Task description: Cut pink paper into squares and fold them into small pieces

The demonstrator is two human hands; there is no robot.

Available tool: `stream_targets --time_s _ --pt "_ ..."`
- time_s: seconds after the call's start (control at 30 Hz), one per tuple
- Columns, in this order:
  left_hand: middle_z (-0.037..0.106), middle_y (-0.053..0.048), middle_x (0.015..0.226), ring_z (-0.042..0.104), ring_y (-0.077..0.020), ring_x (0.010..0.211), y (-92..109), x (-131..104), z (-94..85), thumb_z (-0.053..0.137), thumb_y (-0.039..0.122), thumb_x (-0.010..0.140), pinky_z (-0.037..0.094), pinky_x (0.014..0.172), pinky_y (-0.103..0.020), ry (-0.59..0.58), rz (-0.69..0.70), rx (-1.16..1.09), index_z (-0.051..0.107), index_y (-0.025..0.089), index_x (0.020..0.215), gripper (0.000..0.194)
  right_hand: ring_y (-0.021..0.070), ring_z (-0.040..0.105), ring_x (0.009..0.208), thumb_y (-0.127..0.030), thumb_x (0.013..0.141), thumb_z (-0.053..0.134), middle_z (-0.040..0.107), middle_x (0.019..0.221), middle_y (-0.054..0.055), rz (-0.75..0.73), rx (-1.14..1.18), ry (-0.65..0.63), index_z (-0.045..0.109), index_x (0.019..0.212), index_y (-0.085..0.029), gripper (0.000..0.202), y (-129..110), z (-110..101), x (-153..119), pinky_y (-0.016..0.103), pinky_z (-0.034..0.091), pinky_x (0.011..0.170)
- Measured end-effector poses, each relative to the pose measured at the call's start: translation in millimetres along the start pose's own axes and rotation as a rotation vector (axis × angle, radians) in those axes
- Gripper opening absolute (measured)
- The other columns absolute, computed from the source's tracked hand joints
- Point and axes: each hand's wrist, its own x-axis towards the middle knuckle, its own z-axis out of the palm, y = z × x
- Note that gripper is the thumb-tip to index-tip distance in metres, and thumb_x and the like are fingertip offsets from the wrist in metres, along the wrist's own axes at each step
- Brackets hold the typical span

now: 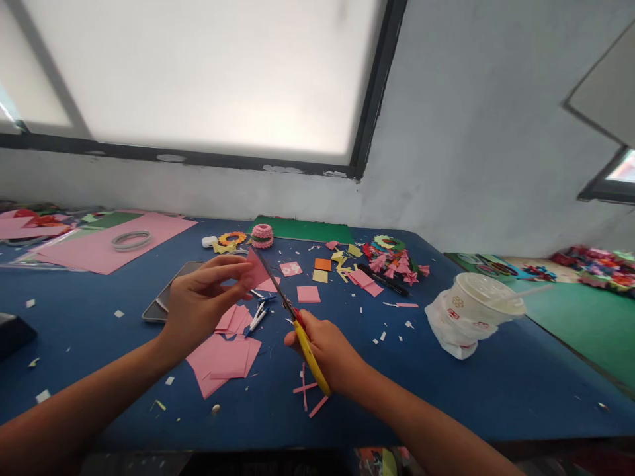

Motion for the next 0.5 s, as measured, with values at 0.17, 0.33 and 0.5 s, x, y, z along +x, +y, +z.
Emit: stream_targets --time_s 0.17,0.33,0.5 --pt "0.062 -0.004 0.1 0.063 -0.0137 0.075 -1 0 0.0 0.066 0.019 0.072 0.061 0.057 -0.024 -0.028 -0.006 -0.036 0.07 0.023 0.091 0.02 0.0081 0.036 0.045 -0.066 0.074 0.045 0.043 0.059 -0.004 -0.022 0.009 0.015 0.037 0.076 -0.021 0.046 9 1 1 0.02 0.031 0.041" --pt "0.062 -0.004 0.098 0.062 -0.0135 0.076 1 0 0.8 0.066 0.018 0.072 0.061 0.055 -0.022 -0.071 -0.03 -0.069 0.07 0.022 0.089 0.018 0.0089 0.039 0.05 -0.062 0.076 0.047 0.05 0.065 -0.003 -0.041 0.054 -0.068 0.038 0.083 -0.021 0.042 21 1 2 0.02 0.033 0.045" --pt "0.062 -0.004 0.098 0.062 -0.0139 0.078 3 0 1.3 0.065 0.018 0.072 0.061 0.056 -0.022 -0.09 -0.036 -0.058 0.07 0.022 0.09 0.018 0.0103 0.041 0.053 -0.061 0.079 0.045 0.052 0.067 -0.001 -0.028 0.049 -0.041 0.038 0.083 -0.021 0.04 17 2 1 0.022 0.033 0.047"
